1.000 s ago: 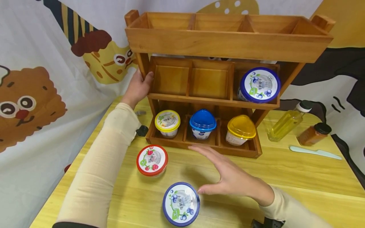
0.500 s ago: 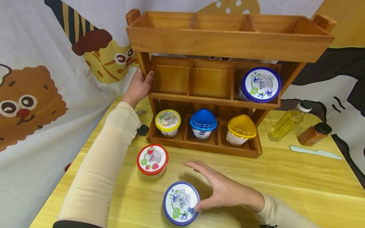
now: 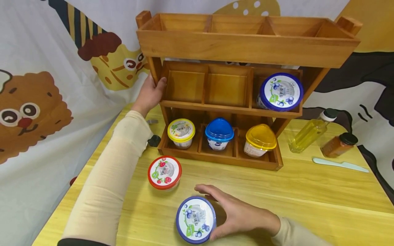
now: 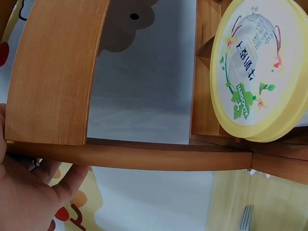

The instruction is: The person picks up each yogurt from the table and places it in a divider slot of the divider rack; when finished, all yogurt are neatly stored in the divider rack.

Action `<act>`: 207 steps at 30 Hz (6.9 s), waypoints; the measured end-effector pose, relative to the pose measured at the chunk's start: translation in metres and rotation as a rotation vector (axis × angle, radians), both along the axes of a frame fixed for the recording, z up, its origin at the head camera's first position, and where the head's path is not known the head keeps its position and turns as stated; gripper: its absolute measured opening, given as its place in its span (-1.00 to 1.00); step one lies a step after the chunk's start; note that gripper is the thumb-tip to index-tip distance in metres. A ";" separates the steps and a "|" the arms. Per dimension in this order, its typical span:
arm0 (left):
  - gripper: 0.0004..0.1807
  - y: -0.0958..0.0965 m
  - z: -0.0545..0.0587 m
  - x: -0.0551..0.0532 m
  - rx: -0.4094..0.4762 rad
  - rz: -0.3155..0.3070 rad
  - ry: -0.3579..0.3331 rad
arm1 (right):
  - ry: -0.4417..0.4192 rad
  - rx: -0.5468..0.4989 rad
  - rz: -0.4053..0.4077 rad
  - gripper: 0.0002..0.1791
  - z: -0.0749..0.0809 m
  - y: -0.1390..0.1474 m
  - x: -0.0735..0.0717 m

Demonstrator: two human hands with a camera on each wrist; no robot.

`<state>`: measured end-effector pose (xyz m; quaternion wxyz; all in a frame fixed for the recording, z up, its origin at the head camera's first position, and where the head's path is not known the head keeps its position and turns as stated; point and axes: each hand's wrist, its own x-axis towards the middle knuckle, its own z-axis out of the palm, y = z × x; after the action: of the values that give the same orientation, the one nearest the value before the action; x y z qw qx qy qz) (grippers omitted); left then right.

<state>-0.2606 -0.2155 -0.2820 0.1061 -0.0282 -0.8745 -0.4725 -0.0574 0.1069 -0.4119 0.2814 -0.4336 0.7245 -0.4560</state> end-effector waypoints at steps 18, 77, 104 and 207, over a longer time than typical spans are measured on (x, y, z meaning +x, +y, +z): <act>-0.49 0.001 0.001 0.002 0.009 0.001 -0.011 | -0.016 0.023 0.051 0.19 -0.015 -0.007 0.008; -0.47 -0.001 0.003 0.001 0.006 -0.009 -0.006 | 0.208 -0.342 -0.294 0.31 0.085 0.011 -0.035; -0.48 -0.003 -0.002 0.001 -0.001 -0.016 0.018 | 0.375 -0.671 -0.423 0.21 0.142 -0.002 -0.091; -0.47 -0.001 -0.001 0.003 0.005 0.000 0.002 | 0.657 -0.459 -0.530 0.13 0.155 -0.023 -0.099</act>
<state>-0.2573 -0.2170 -0.2835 0.1071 -0.0283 -0.8732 -0.4745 -0.1563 0.0838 -0.2566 -0.1913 -0.4061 0.7413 -0.4991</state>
